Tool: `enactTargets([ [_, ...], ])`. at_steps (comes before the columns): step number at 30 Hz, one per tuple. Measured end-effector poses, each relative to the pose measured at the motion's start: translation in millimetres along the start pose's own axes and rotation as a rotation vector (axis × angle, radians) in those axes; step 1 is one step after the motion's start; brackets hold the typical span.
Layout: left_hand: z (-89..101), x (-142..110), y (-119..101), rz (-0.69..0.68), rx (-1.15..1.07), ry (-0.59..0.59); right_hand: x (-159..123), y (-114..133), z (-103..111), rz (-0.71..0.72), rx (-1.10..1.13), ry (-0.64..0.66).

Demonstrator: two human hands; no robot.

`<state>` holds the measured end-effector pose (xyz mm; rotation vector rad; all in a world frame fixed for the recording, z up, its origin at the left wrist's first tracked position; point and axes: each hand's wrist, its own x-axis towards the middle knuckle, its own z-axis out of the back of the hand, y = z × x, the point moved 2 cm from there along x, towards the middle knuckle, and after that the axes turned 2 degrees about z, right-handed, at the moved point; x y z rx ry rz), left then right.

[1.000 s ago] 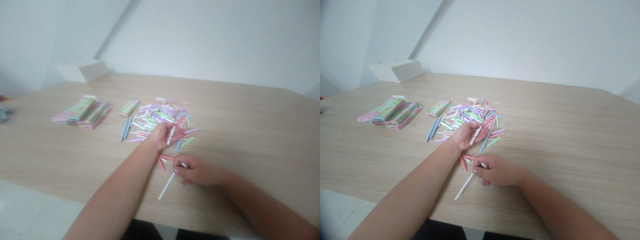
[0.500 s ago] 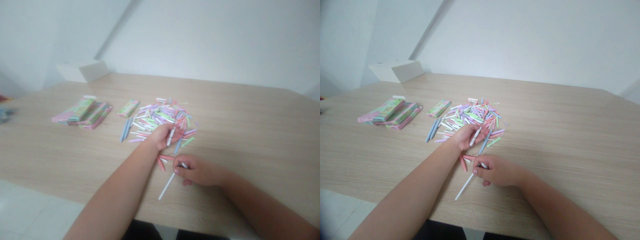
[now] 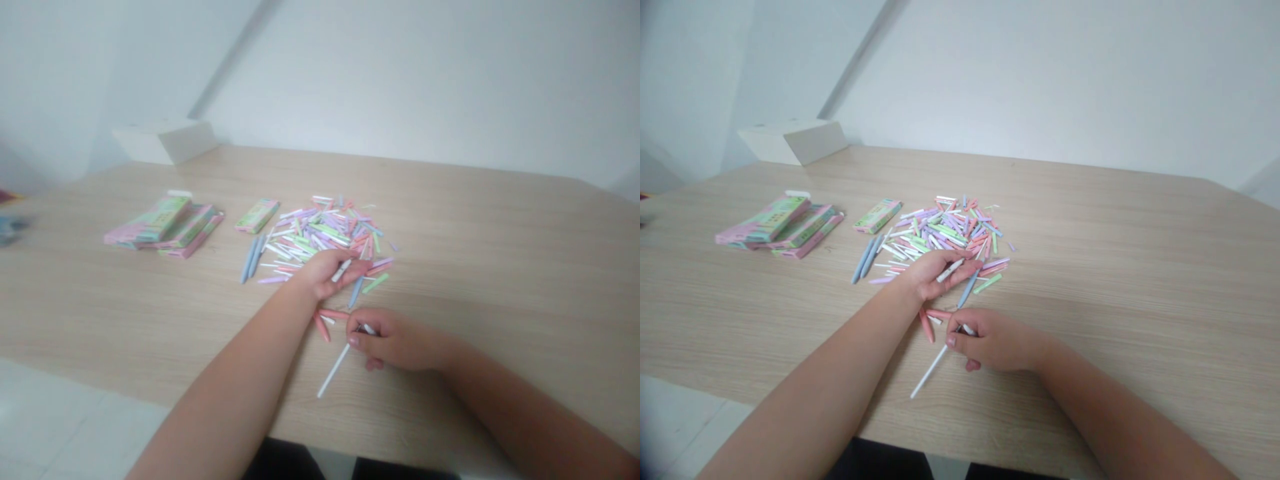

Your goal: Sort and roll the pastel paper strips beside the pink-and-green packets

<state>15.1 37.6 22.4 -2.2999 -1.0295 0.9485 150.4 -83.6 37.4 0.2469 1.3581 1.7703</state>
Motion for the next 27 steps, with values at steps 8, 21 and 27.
enactTargets([
  [8, -5.1, -5.3, -2.9, -0.005, -0.01, 0.06, 0.5, 0.9, 0.4, 0.007, 0.017, 0.005],
  [21, -4.3, -9.4, -6.5, 0.0, -0.064, 0.165, 1.1, -3.7, 0.6, 0.006, 0.003, -0.013],
  [27, -8.7, -16.4, -10.7, 0.059, -0.093, 0.144, 1.0, -3.0, 0.3, 0.012, 0.023, -0.009],
])
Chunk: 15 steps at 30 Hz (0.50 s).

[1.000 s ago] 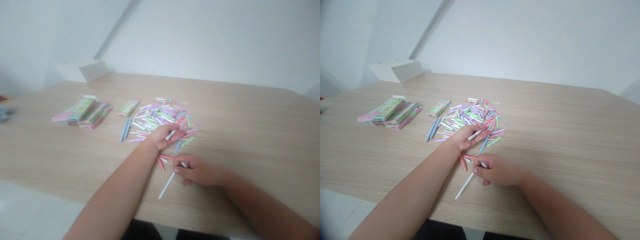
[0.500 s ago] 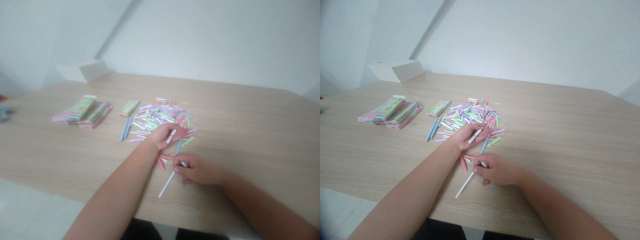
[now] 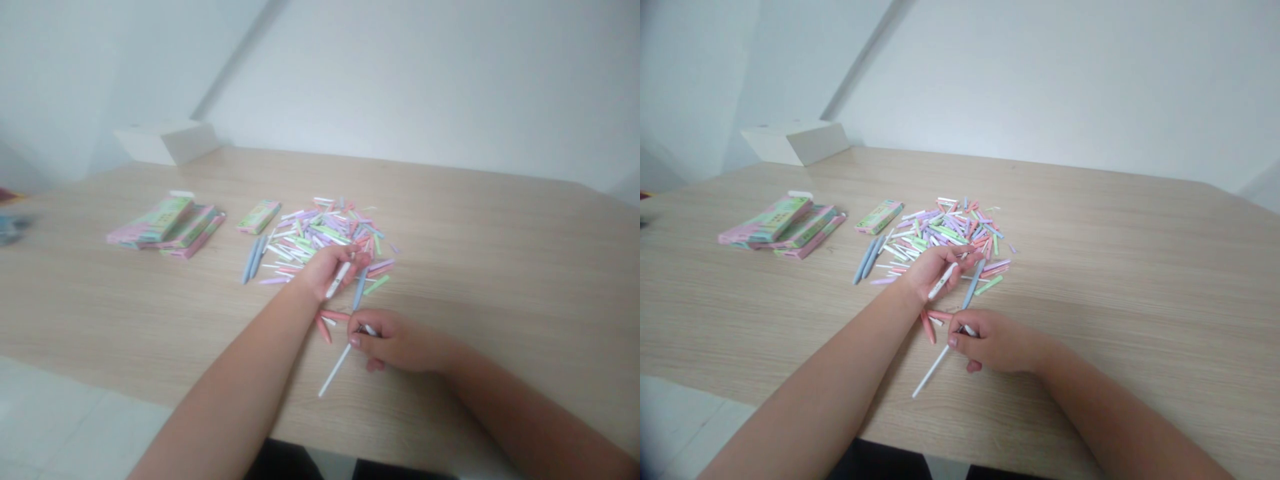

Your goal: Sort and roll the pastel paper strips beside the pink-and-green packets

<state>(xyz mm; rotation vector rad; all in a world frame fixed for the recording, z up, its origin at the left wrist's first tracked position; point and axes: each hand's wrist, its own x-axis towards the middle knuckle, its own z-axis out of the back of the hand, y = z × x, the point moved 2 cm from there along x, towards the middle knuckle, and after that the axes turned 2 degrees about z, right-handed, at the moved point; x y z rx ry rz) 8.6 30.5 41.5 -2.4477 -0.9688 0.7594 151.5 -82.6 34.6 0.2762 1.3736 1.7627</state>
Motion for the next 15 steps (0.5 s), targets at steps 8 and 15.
enactTargets([
  [8, 2.8, -1.9, -3.0, 0.101, -0.076, 0.133, 0.5, -1.3, -0.1, 0.01, 0.002, 0.001],
  [15, -3.0, -8.5, -3.3, 0.137, -0.069, 0.135, 0.0, 0.3, 0.3, 0.005, -0.004, 0.003],
])
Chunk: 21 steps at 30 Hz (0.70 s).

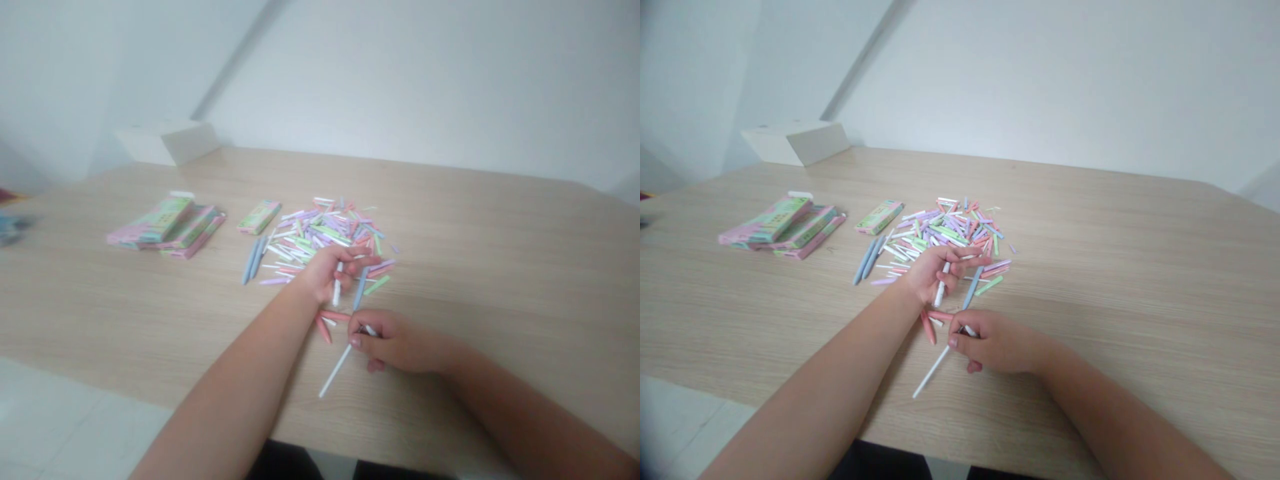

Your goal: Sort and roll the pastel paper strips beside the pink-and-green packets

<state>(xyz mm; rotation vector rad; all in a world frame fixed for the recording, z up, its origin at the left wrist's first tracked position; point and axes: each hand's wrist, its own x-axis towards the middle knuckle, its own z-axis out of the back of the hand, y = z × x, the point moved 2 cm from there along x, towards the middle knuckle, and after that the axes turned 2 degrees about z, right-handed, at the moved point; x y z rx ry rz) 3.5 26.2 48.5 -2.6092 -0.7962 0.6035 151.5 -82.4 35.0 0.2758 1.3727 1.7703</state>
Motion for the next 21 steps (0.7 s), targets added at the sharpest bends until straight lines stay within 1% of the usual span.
enactTargets([
  [4, -3.7, -1.4, 1.0, 0.0, 0.012, 0.012, 0.0, 0.7, -0.3, 0.004, 0.022, 0.005],
  [12, -6.8, -3.2, 5.6, -0.013, 0.092, 0.102, -0.4, -0.2, -1.0, 0.012, 0.023, -0.007],
  [21, -7.2, -7.3, 5.7, 0.003, 0.042, 0.075, -0.3, 1.7, -1.0, -0.005, 0.031, 0.0],
])
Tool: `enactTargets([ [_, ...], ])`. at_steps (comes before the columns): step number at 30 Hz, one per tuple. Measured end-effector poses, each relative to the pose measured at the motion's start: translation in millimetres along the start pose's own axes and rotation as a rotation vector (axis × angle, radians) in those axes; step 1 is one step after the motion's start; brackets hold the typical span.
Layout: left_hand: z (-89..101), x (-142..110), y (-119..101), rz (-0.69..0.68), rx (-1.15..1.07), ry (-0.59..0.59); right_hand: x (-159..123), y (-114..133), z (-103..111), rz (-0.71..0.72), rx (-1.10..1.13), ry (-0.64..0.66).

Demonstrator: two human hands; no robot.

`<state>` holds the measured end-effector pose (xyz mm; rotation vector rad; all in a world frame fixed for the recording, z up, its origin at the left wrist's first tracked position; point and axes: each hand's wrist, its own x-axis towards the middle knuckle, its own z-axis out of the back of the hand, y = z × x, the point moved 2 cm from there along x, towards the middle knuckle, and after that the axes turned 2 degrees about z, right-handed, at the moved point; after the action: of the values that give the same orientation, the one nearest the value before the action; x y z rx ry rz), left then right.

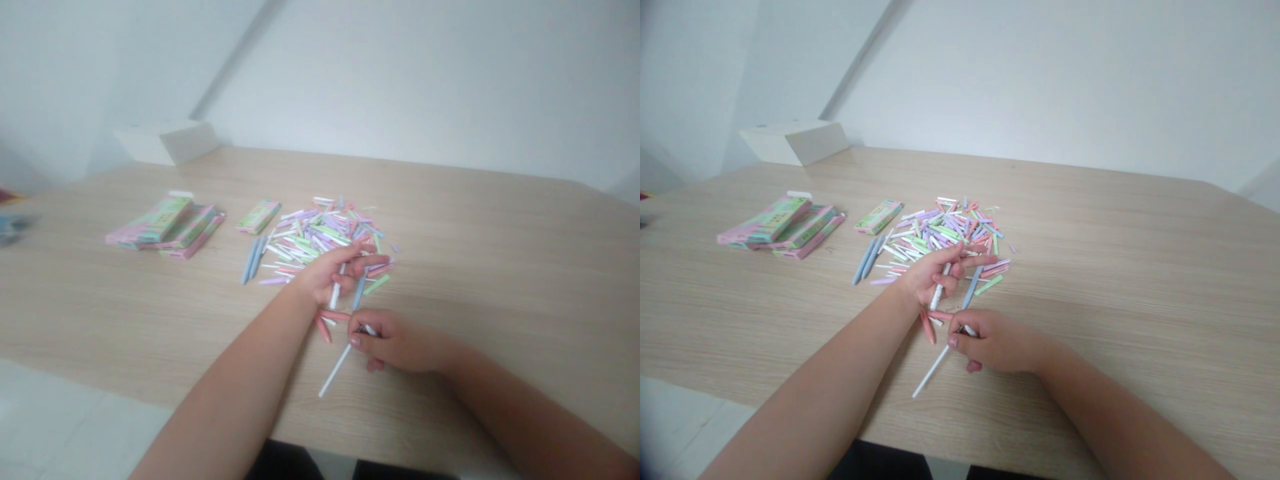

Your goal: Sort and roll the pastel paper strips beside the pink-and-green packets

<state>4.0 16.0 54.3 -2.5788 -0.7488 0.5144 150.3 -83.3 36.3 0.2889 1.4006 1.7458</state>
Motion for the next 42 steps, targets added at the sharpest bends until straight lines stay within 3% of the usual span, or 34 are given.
enactTargets([
  [16, -0.2, 4.8, 0.0, -0.154, 0.113, -0.076, 0.1, -0.7, -0.3, 0.005, -0.006, -0.013],
  [22, 1.4, 11.5, -0.5, -0.242, -0.009, -0.274, -1.1, 1.6, -2.2, 0.035, -0.051, -0.026],
  [25, -2.5, 13.3, 2.1, -0.312, -0.052, -0.344, -0.8, 5.8, -4.1, 0.152, -0.129, -0.135],
  [27, -5.4, 14.2, 4.7, -0.365, -0.041, -0.33, 0.4, 6.9, -5.1, 0.145, -0.066, -0.223],
  [31, -8.1, 15.2, 10.8, -0.453, 0.052, -0.283, 5.8, 2.0, -5.8, -0.05, 0.243, -0.305],
  [37, -5.6, 18.9, 20.6, -0.469, 0.172, -0.248, 15.3, -7.9, -3.5, 0.004, 0.481, -0.258],
  [42, -4.2, 19.4, 20.6, -0.558, 0.26, -0.367, 15.1, -10.8, -2.4, -0.002, 0.618, -0.214],
])
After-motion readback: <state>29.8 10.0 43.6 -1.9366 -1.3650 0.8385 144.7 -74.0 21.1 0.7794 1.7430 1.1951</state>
